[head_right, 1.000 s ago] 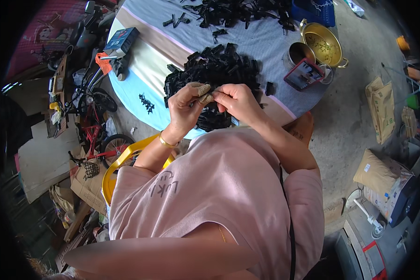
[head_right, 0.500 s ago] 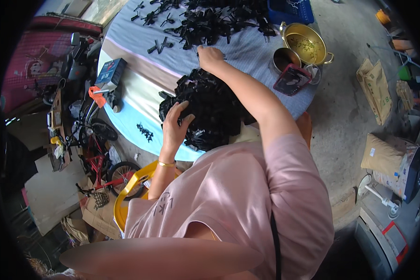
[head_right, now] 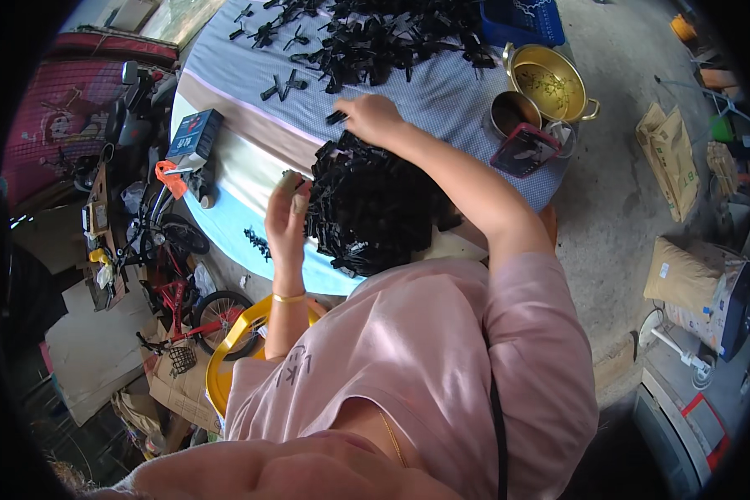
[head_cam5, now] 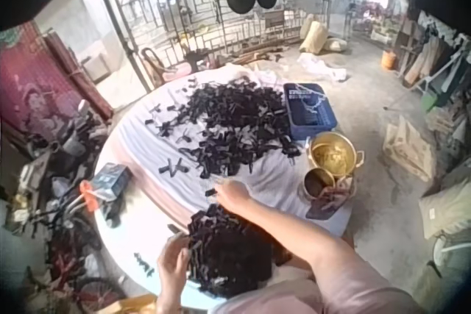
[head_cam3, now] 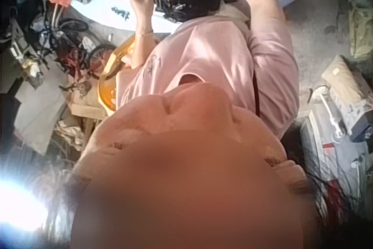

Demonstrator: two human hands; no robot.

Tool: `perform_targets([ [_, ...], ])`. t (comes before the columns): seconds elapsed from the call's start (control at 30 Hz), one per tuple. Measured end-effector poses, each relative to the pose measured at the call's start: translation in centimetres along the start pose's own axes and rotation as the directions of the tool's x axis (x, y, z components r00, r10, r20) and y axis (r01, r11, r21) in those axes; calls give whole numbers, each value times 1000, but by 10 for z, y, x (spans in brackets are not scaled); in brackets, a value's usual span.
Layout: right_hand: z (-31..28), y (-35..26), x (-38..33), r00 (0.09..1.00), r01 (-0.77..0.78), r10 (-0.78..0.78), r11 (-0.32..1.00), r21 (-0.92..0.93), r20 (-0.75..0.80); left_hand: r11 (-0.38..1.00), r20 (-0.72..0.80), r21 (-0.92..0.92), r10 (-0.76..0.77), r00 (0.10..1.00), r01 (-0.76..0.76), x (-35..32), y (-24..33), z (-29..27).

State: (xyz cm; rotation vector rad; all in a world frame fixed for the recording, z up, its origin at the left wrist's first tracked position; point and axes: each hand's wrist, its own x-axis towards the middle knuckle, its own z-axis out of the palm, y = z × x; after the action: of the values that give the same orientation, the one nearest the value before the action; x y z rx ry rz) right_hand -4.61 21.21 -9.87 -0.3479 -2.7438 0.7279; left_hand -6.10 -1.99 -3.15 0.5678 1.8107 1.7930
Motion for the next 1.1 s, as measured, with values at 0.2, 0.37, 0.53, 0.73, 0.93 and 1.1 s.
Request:
perform_targets([
  [0.2, -70, -79, -71, 880, 474, -463, 872, 122, -106, 824, 663, -237, -250, 706, 515, 15, 23, -5],
  [0.37, -86, -89, -109, 863, 503, -490, 856, 121, -125, 704, 831, -226, -220, 510, 673, 3, 30, 10],
  [0.53, -94, -99, -129, 855, 517, -500, 843, 146, -139, 551, 864, -311, -176, 472, 774, -15, 22, 10],
  [0.73, -106, -111, -144, 854, 519, -519, 848, 105, -24, 665, 859, -137, -289, 422, 734, -27, 28, 11],
  [0.93, -124, -117, -153, 852, 494, -507, 861, 118, 129, 665, 887, -124, -259, 383, 736, -34, 26, 11],
  [1.1, -131, -116, -152, 811, 563, -578, 812, 154, 86, 673, 941, -96, -179, 288, 733, -35, 27, 14],
])
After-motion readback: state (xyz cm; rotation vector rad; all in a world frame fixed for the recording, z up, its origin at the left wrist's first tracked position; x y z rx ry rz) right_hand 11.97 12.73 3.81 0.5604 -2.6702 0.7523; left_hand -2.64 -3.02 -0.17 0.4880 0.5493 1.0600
